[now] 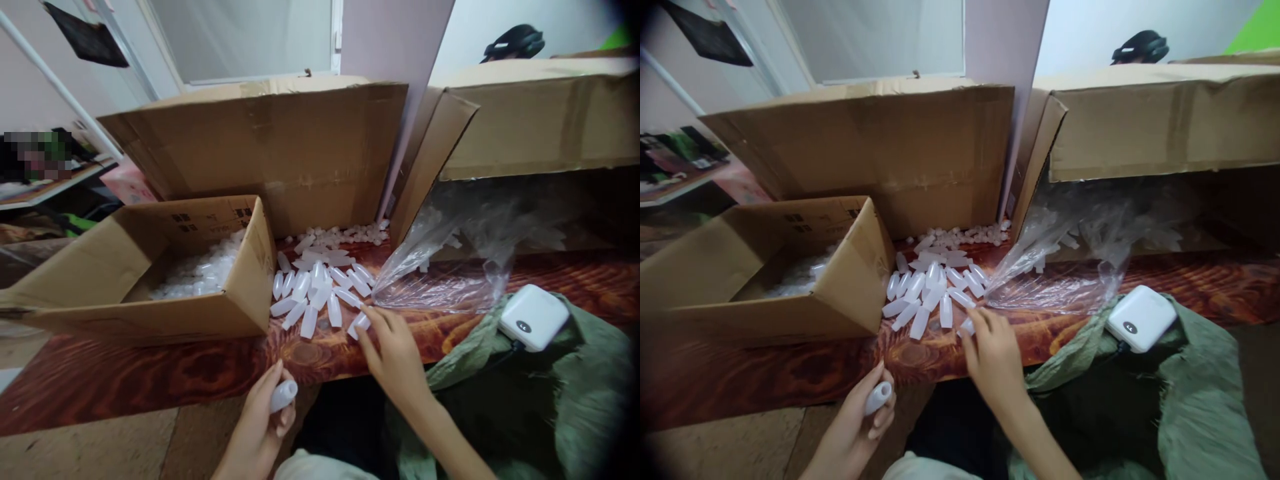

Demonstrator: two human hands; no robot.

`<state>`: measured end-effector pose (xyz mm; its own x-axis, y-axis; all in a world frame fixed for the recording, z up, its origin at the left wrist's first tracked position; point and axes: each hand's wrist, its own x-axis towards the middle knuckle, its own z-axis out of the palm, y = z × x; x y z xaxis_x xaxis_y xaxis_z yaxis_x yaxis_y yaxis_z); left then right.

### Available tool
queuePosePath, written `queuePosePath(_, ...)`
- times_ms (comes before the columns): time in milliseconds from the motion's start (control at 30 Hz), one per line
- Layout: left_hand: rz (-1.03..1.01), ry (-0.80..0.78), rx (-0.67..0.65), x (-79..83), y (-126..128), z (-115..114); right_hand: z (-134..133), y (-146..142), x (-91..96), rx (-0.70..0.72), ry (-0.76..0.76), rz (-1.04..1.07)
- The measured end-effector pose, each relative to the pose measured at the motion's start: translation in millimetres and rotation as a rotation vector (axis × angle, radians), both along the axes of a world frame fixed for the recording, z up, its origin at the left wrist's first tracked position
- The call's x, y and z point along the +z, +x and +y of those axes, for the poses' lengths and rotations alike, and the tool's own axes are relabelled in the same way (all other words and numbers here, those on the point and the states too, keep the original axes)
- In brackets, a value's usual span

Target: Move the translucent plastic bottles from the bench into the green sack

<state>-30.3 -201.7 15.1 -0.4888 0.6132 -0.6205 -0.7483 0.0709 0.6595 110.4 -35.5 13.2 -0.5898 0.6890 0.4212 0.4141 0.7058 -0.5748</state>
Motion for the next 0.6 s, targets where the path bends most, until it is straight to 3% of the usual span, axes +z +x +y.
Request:
queuePosePath(133, -0.26, 0.215, 0.014, 3.0, 0, 1, 34, 5, -14.9, 0.087, -0.089, -0.113)
queuePosePath(267, -0.382, 0.315, -0.058, 0.0, 8, 6, 31, 12, -14.6, 0.17, -0.198, -0.132)
queuePosePath(433, -0.39, 0.285, -0.126, -2.6, 17, 10, 20, 19, -11.3, 0.265, -0.309, -0.114)
queuePosePath(600, -0.238, 0.196, -0.136, 0.8, 24, 12, 8, 17, -7.5, 0.303, -0.487, -0.099)
